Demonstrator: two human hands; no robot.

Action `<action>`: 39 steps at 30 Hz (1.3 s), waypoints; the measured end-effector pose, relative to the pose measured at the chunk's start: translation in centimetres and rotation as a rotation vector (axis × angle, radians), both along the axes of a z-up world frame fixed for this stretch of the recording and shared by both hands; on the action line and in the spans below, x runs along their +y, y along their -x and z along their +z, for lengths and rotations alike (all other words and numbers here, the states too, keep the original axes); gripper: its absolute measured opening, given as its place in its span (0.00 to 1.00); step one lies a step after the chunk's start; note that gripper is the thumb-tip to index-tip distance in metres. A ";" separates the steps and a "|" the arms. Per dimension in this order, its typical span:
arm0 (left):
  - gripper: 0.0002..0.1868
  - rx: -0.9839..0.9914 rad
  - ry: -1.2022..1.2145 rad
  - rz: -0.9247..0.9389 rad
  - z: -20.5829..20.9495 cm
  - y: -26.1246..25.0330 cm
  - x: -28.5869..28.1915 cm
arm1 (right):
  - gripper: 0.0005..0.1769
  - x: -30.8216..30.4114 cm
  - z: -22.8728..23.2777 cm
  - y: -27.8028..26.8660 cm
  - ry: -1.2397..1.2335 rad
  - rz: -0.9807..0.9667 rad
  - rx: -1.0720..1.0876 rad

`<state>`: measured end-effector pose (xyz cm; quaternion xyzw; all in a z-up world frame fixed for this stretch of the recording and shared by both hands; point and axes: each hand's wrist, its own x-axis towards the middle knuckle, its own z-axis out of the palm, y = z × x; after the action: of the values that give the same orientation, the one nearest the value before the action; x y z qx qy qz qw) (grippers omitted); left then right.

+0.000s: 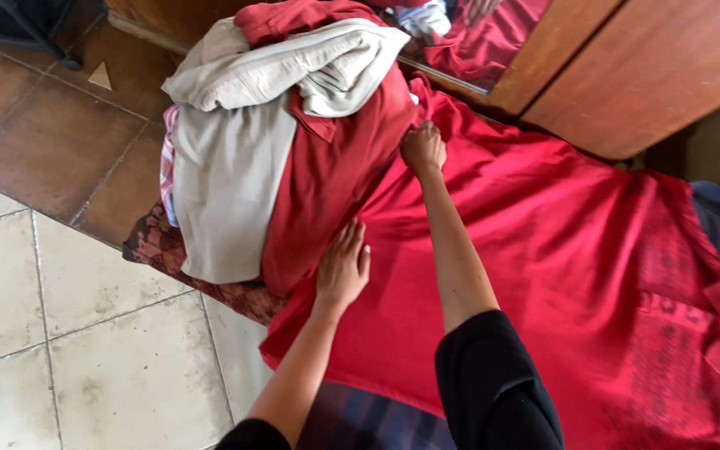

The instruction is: Fold a red polo shirt on a patterned surface.

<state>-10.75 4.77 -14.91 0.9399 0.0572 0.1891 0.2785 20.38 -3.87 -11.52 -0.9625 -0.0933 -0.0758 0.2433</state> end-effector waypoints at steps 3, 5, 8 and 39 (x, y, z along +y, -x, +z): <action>0.28 0.012 0.008 -0.004 0.4 0.0 0.0 | 0.24 1.3 -3.4 -3.4 0.101 -0.142 0.032; 0.28 0.030 0.013 -0.008 1.0 0.2 0.0 | 0.23 1.2 -4.8 -5.0 0.148 -0.210 0.032; 0.28 0.075 0.033 -0.015 1.8 0.3 0.0 | 0.18 0.4 -3.3 -5.4 0.173 -0.252 0.043; 0.30 0.114 -0.085 0.025 3.1 0.3 -0.5 | 0.25 -3.2 -7.5 -8.8 -0.267 0.060 0.148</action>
<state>-11.08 4.30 -11.82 0.9592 0.0768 0.1413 0.2324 29.18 -7.04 -19.03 -0.9214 -0.0930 -0.0091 0.3773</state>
